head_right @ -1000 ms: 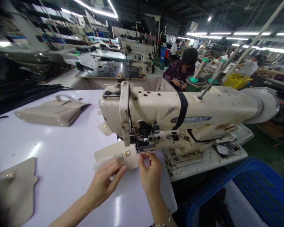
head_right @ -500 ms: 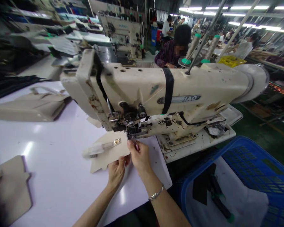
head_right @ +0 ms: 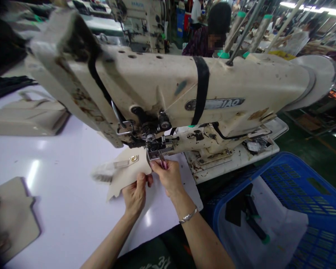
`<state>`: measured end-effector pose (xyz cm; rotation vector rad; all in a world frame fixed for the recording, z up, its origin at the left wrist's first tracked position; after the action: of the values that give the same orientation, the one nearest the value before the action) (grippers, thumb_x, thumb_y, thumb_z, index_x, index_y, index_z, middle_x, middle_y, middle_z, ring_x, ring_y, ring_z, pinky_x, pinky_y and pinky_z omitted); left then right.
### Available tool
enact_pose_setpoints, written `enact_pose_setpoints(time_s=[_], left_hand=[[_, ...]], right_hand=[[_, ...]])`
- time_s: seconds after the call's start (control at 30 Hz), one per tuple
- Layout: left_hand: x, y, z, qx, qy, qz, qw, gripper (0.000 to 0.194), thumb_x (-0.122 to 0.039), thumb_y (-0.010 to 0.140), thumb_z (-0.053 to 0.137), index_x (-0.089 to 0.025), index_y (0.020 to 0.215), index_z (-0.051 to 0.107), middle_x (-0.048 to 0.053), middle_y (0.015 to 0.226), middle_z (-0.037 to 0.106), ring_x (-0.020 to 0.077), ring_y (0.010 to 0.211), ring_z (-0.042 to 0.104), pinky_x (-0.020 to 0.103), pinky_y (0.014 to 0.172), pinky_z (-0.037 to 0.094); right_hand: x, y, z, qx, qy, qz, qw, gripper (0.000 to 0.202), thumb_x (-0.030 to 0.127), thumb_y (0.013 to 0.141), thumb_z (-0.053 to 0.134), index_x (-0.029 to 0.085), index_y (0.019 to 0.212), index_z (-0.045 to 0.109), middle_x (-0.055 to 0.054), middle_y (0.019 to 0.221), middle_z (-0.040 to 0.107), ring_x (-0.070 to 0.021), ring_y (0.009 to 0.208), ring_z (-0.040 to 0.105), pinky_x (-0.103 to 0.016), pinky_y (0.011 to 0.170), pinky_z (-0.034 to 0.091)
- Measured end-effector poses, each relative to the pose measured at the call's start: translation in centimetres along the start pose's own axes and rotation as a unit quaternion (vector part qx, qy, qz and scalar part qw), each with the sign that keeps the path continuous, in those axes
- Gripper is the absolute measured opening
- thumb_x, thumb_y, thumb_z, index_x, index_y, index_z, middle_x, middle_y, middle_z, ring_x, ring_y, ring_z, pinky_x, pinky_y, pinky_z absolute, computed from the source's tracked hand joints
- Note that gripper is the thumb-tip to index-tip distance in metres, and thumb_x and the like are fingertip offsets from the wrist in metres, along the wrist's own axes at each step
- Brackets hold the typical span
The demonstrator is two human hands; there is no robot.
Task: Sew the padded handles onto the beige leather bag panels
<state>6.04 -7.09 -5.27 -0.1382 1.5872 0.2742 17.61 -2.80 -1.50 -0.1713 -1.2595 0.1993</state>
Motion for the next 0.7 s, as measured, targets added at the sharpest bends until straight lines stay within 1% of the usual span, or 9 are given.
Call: enact_pose_setpoints(time_s=[0.07,0.13,0.2,0.27,0.37,0.43,0.57,0.63,0.7], left_hand=[[-0.1,0.0,0.0,0.002,-0.02,-0.01,1.0,0.039,-0.037,0.099,0.05,-0.016,0.066,0.056,0.001,0.063,0.055,0.0126,0.059,0.051,0.027,0.06,0.041],[0.1,-0.1,-0.2,-0.002,-0.042,-0.019,0.999,0.035,-0.037,0.098,0.053,-0.017,0.07,0.058,0.001,0.064,0.056,0.0132,0.06,0.052,0.027,0.059,0.042],[0.4,-0.1,-0.3,-0.002,-0.061,-0.028,0.998,0.031,-0.036,0.097,0.056,-0.016,0.072,0.06,0.001,0.065,0.057,0.0137,0.06,0.052,0.028,0.058,0.042],[0.8,-0.1,-0.4,0.004,-0.079,-0.042,0.996,0.029,-0.036,0.096,0.057,-0.016,0.074,0.062,0.001,0.066,0.057,0.014,0.061,0.052,0.028,0.058,0.041],[1.3,-0.2,-0.4,0.004,-0.096,-0.056,0.994,0.029,-0.036,0.095,0.059,-0.015,0.075,0.063,0.002,0.066,0.058,0.0139,0.061,0.052,0.028,0.057,0.04],[1.5,-0.3,-0.4,-0.008,-0.094,-0.057,0.994,0.029,-0.036,0.093,0.061,-0.015,0.074,0.063,0.002,0.067,0.058,0.0138,0.061,0.052,0.027,0.056,0.039],[1.6,-0.3,-0.4,-0.018,-0.082,-0.063,0.995,0.027,-0.036,0.092,0.063,-0.015,0.074,0.062,0.002,0.066,0.058,0.014,0.061,0.052,0.027,0.055,0.039],[1.6,-0.1,-0.4,0.007,-0.095,-0.062,0.994,0.028,-0.037,0.094,0.061,-0.016,0.075,0.061,0.001,0.067,0.057,0.014,0.062,0.052,0.028,0.057,0.04],[1.6,0.2,-0.3,0.043,-0.129,-0.067,0.989,0.032,-0.041,0.094,0.058,-0.016,0.075,0.061,0.002,0.068,0.056,0.0144,0.063,0.051,0.029,0.06,0.041]], right_hand=[[0.3,0.0,-0.2,0.003,-0.049,-0.032,0.998,0.03,0.037,0.078,0.072,0.013,0.063,0.064,-0.001,0.06,0.053,-0.0104,0.059,0.045,-0.024,0.057,0.036],[0.5,0.0,-0.5,-0.005,-0.094,-0.045,0.995,0.029,0.035,0.08,0.07,0.013,0.062,0.064,0.0,0.06,0.053,-0.0109,0.06,0.045,-0.024,0.058,0.035],[0.5,0.0,-0.8,-0.02,-0.129,-0.044,0.991,0.031,0.036,0.081,0.069,0.014,0.061,0.063,0.001,0.058,0.051,-0.0103,0.057,0.043,-0.024,0.056,0.033],[0.4,-0.1,-1.1,-0.032,-0.15,-0.039,0.987,0.032,0.038,0.082,0.069,0.014,0.061,0.063,0.001,0.058,0.054,-0.011,0.057,0.047,-0.024,0.056,0.035],[0.5,-0.4,-1.3,-0.017,-0.17,-0.028,0.985,0.035,0.042,0.084,0.066,0.015,0.063,0.068,-0.003,0.064,0.065,-0.0143,0.063,0.057,-0.025,0.063,0.042],[0.6,-0.7,-1.4,-0.009,-0.195,-0.028,0.98,0.036,0.044,0.086,0.065,0.015,0.064,0.07,-0.004,0.066,0.068,-0.0149,0.064,0.06,-0.025,0.065,0.043],[0.9,-0.9,-1.3,-0.004,-0.257,-0.06,0.965,0.03,0.042,0.083,0.068,0.015,0.07,0.072,-0.001,0.063,0.063,-0.0119,0.059,0.051,-0.024,0.058,0.036],[0.7,-0.6,-1.1,0.001,-0.224,-0.052,0.973,0.028,0.039,0.081,0.07,0.015,0.067,0.07,0.0,0.059,0.058,-0.0105,0.057,0.045,-0.024,0.056,0.034],[0.3,-0.2,-0.8,0.005,-0.14,-0.014,0.99,0.029,0.037,0.075,0.073,0.014,0.06,0.064,0.002,0.055,0.051,-0.0093,0.055,0.041,-0.024,0.054,0.032]])
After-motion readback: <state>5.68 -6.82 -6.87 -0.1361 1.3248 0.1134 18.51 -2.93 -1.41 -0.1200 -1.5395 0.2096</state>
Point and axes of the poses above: each hand's wrist, its own y-axis towards the middle knuckle, its own z-axis out of the palm, x = y × z, the point moved 3 cm from there along y, towards the middle knuckle
